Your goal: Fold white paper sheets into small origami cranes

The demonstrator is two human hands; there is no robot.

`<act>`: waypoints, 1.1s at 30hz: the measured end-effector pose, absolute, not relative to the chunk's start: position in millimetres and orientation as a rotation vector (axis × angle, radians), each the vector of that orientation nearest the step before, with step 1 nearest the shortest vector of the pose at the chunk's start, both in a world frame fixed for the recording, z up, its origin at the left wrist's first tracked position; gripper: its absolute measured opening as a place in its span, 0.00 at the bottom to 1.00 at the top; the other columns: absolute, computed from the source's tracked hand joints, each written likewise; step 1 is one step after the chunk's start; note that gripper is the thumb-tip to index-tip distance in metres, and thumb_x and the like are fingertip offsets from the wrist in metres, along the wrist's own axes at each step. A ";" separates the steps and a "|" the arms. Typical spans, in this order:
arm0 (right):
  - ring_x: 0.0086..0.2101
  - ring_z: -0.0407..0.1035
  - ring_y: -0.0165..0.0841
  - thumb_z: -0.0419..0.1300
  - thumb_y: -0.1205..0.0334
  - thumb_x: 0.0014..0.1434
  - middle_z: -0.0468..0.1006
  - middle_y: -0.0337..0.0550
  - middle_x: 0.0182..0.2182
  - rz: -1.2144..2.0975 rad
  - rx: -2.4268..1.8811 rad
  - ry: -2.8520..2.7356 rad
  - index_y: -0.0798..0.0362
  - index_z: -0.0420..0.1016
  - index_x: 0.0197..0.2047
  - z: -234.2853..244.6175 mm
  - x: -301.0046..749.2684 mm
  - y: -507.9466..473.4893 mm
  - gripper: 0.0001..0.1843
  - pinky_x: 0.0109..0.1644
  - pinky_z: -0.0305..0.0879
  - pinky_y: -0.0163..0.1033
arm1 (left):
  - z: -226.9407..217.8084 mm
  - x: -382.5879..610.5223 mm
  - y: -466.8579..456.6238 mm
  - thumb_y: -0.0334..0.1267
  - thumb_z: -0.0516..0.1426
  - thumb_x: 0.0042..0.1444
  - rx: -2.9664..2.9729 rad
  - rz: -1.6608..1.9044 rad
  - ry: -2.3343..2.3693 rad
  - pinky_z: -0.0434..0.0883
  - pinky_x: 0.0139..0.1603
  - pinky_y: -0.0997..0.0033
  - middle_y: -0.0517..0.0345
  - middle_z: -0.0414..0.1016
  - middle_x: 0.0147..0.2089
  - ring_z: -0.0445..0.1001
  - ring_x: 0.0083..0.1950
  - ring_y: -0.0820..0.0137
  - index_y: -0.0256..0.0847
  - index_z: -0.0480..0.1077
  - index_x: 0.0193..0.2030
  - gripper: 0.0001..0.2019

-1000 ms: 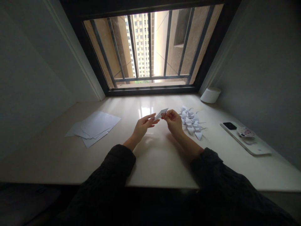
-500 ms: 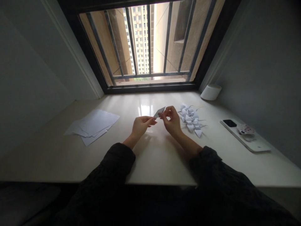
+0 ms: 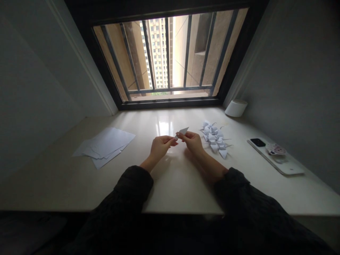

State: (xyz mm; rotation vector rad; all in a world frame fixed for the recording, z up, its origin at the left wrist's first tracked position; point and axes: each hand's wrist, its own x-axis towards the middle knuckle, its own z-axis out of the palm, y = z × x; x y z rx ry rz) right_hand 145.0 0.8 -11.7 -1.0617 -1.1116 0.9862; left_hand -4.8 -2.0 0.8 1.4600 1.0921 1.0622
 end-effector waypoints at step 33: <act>0.25 0.65 0.29 0.68 0.50 0.42 0.76 0.38 0.21 0.929 -1.103 -0.845 0.51 0.79 0.22 -9.9 144.1 -0.6 0.13 0.31 0.60 0.37 | -7.1 12.0 -12.1 0.46 0.61 0.50 1.462 1.038 1.015 0.73 0.36 0.66 0.50 0.79 0.27 0.78 0.31 0.65 0.36 0.75 0.32 0.13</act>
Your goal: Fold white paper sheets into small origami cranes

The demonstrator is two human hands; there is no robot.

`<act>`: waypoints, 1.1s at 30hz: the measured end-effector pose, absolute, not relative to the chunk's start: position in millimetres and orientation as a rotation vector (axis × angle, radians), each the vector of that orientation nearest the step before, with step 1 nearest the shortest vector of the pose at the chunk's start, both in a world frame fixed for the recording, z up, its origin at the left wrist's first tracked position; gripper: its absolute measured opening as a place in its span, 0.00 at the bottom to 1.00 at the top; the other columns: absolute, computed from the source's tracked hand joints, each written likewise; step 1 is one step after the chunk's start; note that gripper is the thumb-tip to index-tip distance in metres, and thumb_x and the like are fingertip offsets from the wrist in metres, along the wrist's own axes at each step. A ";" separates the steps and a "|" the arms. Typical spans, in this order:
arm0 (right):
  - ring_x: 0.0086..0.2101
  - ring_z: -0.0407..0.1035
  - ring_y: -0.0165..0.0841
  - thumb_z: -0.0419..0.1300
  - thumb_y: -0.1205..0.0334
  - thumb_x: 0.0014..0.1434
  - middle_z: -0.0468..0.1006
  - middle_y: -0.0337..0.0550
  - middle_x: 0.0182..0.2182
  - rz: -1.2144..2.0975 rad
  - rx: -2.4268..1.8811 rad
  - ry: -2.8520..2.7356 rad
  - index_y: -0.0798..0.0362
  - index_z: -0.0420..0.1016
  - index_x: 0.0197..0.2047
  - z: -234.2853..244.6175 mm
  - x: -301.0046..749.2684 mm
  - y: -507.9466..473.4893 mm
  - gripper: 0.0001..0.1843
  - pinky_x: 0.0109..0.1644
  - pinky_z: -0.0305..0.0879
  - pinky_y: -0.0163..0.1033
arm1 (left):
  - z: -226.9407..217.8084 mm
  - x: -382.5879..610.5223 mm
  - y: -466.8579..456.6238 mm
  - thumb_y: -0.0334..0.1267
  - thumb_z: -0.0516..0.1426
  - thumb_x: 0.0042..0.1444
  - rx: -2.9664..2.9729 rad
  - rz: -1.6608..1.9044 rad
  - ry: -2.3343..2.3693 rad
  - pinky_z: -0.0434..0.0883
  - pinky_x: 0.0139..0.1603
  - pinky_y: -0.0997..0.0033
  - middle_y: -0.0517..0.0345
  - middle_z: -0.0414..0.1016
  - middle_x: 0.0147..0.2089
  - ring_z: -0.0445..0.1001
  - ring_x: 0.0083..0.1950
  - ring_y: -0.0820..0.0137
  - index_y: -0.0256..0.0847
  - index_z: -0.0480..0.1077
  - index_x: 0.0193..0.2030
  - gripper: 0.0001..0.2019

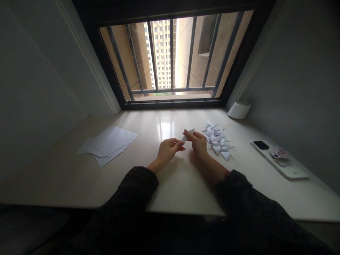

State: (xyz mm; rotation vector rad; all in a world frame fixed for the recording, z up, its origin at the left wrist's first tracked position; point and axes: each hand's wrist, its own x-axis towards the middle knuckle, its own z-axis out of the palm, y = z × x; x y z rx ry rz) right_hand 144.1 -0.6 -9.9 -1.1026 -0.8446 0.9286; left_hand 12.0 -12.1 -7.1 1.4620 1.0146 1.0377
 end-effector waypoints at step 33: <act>0.27 0.73 0.36 0.66 0.45 0.44 0.80 0.43 0.25 0.898 -1.159 -1.363 0.52 0.80 0.32 -18.8 145.4 5.0 0.19 0.31 0.65 0.38 | -4.6 0.1 5.2 0.49 0.62 0.48 1.487 1.366 1.208 0.71 0.37 0.70 0.53 0.80 0.37 0.77 0.38 0.65 0.41 0.77 0.36 0.14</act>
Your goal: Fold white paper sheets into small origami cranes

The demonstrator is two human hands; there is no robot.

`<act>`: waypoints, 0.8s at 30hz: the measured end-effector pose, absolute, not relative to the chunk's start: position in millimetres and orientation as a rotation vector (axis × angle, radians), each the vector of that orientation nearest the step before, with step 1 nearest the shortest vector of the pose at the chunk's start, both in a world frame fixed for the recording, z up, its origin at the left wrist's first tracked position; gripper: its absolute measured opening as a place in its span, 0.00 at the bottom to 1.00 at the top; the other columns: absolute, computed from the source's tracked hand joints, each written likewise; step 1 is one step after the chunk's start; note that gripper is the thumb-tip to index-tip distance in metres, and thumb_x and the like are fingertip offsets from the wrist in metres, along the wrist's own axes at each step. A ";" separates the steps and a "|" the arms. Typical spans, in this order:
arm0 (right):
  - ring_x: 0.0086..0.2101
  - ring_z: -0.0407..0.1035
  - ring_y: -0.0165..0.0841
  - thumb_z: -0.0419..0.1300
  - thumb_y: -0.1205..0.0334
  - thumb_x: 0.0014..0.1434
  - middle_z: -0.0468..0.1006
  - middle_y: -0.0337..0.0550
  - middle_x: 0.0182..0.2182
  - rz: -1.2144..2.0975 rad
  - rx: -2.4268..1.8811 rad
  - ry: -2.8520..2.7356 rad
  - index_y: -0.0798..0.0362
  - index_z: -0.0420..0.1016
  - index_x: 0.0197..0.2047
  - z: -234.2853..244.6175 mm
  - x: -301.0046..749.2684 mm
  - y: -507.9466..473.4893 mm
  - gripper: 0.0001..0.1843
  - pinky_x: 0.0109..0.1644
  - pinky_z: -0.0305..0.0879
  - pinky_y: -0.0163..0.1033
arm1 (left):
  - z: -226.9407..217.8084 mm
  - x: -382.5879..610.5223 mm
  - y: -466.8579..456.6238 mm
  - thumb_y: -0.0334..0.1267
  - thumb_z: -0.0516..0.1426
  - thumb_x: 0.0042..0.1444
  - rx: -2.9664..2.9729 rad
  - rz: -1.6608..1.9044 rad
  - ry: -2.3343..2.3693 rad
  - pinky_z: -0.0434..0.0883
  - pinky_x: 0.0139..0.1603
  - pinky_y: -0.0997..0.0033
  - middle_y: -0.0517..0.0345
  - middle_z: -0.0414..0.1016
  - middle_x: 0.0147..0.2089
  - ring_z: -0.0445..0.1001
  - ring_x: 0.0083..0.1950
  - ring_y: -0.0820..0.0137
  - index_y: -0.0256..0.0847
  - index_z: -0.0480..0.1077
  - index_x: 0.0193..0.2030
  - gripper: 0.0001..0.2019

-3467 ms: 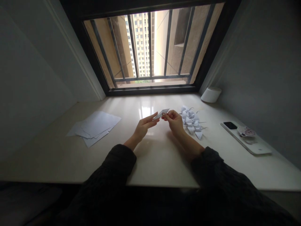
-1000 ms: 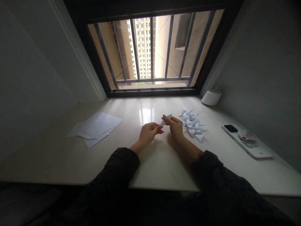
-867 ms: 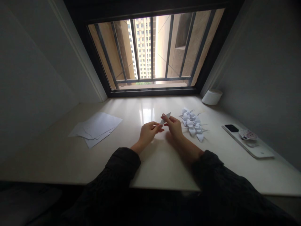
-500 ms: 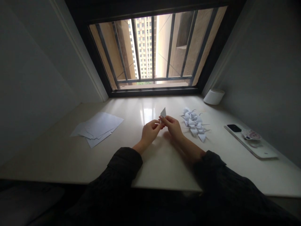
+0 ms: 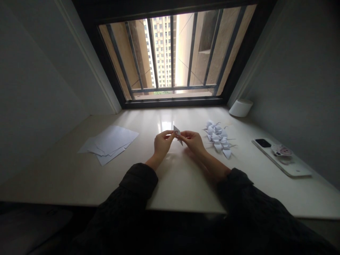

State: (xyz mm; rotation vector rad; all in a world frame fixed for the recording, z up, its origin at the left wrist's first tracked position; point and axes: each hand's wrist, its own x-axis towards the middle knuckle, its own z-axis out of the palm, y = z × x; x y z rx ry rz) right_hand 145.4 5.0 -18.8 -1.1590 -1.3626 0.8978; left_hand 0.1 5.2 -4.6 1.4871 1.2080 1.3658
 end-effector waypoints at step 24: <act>0.35 0.69 0.36 0.61 0.57 0.57 0.79 0.42 0.32 0.045 -1.099 -1.634 0.46 0.80 0.37 -3.7 149.5 -5.1 0.07 0.42 0.66 0.43 | 1.5 2.6 4.4 0.44 0.66 0.42 1.070 1.253 0.999 0.71 0.45 0.63 0.51 0.79 0.32 0.78 0.37 0.65 0.36 0.76 0.35 0.15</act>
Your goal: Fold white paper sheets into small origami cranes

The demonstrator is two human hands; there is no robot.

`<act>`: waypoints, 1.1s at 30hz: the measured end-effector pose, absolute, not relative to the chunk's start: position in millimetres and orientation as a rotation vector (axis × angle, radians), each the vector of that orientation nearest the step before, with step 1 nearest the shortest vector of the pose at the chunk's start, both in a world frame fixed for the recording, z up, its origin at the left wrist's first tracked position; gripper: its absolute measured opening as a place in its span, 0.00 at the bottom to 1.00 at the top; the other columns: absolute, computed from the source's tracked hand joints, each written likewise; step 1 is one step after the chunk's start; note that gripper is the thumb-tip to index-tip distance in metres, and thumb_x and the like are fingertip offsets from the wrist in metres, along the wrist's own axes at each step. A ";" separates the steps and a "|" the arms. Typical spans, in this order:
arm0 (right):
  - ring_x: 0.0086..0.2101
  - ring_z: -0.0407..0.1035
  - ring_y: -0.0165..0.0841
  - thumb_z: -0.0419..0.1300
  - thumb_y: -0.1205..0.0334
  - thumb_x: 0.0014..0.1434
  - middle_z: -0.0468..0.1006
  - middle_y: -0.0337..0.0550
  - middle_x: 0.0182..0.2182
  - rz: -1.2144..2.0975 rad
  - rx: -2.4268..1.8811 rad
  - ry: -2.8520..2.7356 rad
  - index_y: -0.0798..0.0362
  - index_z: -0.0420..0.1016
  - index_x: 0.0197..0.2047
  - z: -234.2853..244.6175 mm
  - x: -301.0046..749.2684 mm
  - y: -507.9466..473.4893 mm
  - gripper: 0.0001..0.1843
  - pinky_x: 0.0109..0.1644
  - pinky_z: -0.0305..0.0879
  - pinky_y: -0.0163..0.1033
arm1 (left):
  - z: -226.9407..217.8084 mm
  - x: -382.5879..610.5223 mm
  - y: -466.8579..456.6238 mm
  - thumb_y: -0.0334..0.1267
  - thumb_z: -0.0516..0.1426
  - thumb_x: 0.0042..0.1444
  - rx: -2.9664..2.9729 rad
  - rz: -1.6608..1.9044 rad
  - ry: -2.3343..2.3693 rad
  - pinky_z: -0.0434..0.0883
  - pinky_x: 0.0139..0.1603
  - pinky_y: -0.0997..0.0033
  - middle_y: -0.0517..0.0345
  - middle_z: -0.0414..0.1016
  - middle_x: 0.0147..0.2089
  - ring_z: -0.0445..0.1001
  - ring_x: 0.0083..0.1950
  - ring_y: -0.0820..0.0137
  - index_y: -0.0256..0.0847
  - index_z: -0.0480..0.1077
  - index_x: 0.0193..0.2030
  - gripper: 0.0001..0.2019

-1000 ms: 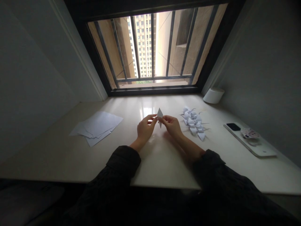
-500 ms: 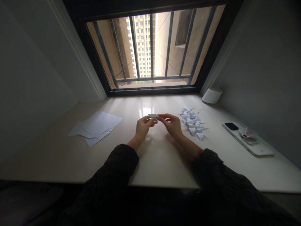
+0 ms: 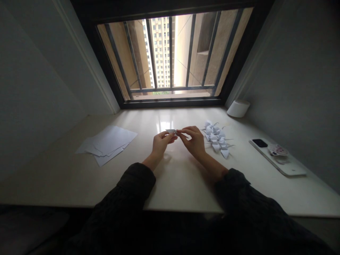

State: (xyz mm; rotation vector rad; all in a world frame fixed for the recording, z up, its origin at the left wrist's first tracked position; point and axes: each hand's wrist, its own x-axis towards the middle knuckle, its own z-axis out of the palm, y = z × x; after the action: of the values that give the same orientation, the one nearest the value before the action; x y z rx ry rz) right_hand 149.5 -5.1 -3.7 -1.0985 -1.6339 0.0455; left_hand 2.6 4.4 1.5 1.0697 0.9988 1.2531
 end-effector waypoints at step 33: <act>0.38 0.67 0.39 0.61 0.56 0.57 0.79 0.43 0.34 0.103 -1.096 -1.692 0.46 0.80 0.36 -6.1 151.9 -1.3 0.07 0.45 0.65 0.45 | 5.3 -4.8 7.0 0.46 0.61 0.47 1.258 1.218 1.074 0.71 0.43 0.65 0.51 0.80 0.36 0.77 0.42 0.63 0.39 0.77 0.39 0.16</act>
State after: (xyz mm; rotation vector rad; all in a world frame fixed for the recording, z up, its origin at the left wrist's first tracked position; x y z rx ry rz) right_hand 151.9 -1.3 -6.1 -1.0961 -1.6924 0.1031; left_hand -4.8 7.0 5.3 1.2582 1.0742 1.2180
